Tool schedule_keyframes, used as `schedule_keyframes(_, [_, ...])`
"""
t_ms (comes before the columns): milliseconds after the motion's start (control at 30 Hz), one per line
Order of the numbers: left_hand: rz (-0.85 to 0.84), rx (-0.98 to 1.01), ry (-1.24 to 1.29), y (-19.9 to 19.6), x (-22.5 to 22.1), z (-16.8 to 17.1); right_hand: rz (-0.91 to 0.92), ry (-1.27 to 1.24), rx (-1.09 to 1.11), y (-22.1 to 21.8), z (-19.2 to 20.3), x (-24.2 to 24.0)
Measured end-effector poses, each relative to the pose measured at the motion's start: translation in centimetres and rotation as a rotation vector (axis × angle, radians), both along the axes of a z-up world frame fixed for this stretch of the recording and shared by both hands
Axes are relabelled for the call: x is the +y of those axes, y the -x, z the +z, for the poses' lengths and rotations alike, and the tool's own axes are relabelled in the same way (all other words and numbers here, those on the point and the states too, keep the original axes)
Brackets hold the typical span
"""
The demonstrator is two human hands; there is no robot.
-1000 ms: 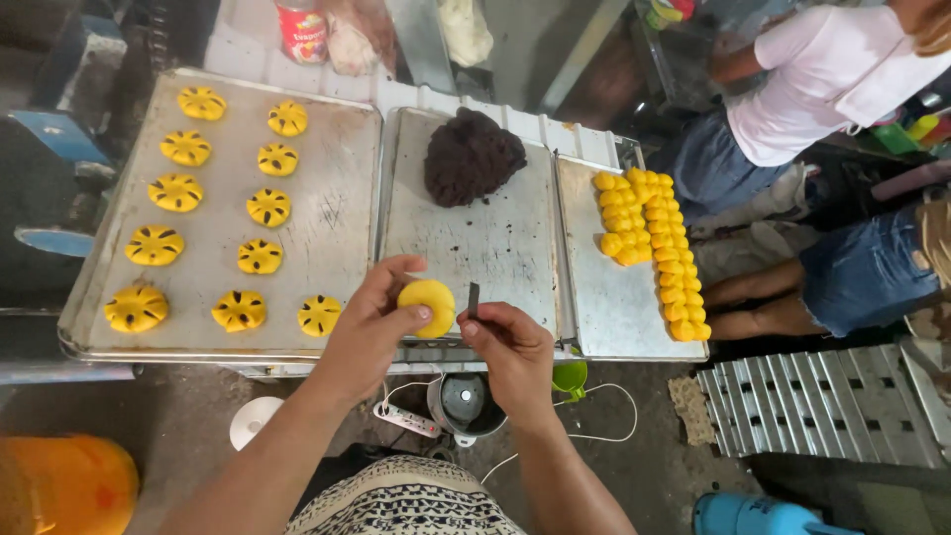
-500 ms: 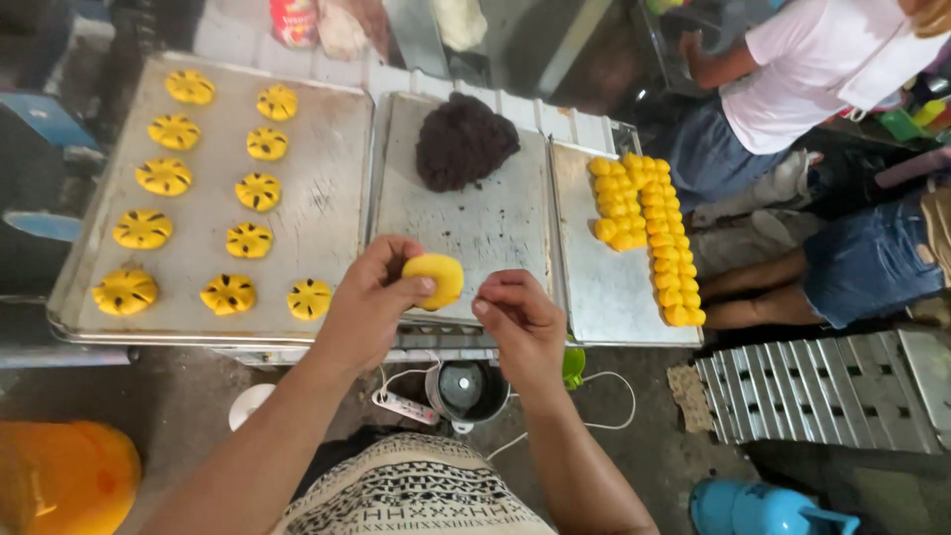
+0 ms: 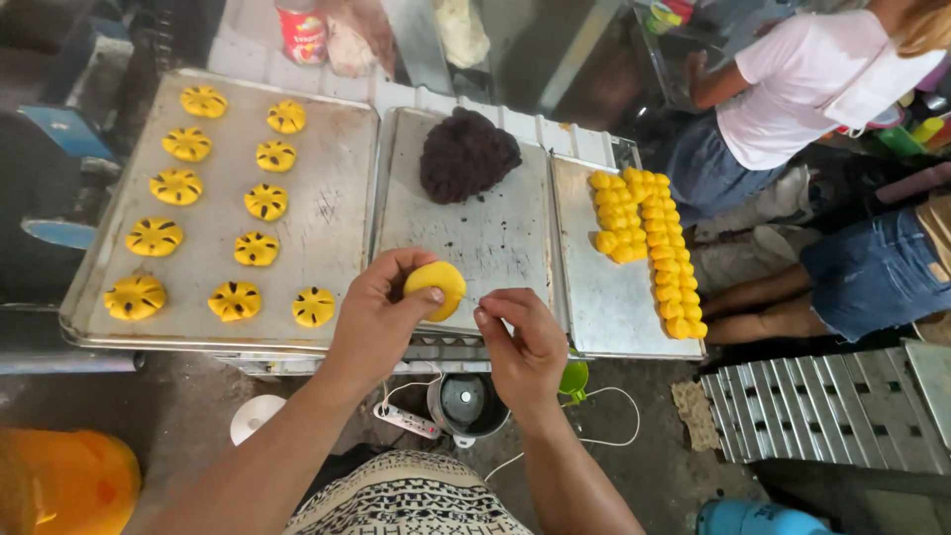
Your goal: Prepare pastries by filling dough balls with bean paste and scoring the tops into a star pattern.
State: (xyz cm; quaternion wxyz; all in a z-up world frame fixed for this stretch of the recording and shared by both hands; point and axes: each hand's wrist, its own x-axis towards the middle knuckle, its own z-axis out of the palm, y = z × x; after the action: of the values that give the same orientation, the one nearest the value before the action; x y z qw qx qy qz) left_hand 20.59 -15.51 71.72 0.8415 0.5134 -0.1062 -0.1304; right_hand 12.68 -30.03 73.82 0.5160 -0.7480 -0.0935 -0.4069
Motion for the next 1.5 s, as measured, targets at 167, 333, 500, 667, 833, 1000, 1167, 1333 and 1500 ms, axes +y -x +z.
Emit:
schedule_keyframes(167, [0.002, 0.084, 0.058, 1.0, -0.4, 0.4, -0.097, 0.284, -0.099, -0.3, 2.0, 1.3])
schedule_keyframes(333, [-0.056, 0.167, 0.125, 2.4, 0.3, 1.4, -0.106, 0.321, -0.103, 0.2, 1.8, 0.6])
schedule_keyframes(500, [-0.157, 0.115, 0.058, 2.2, 0.1, -0.1, -0.072, 0.350, -0.145, 0.0, 3.0, 0.8])
schedule_keyframes(667, [-0.113, 0.114, 0.098, 1.9, 0.4, -0.1, -0.085, 0.350, -0.098, 1.3, 2.4, -1.2])
schedule_keyframes(833, [-0.142, 0.087, 0.093, 1.6, 0.8, -0.2, -0.051, 0.330, -0.054, 1.5, 2.9, -2.0])
schedule_keyframes(1000, [-0.177, 0.111, 0.153, 1.9, 1.5, 2.0, 0.016, 0.320, -0.017, 1.0, 3.9, -2.4])
schedule_keyframes(1167, [-0.129, -0.036, 0.022, 1.8, 2.5, 2.1, 0.079, 0.342, -0.044, 0.5, 4.5, -1.6])
schedule_keyframes(1333, [-0.119, -0.041, 0.006, 2.0, 2.9, 2.5, 0.119, 0.401, -0.050, -0.2, 5.1, -0.2])
schedule_keyframes(1500, [-0.138, -0.036, 0.024, 2.2, 3.2, 2.9, 0.143, 0.429, -0.043, -0.6, 5.2, -0.1])
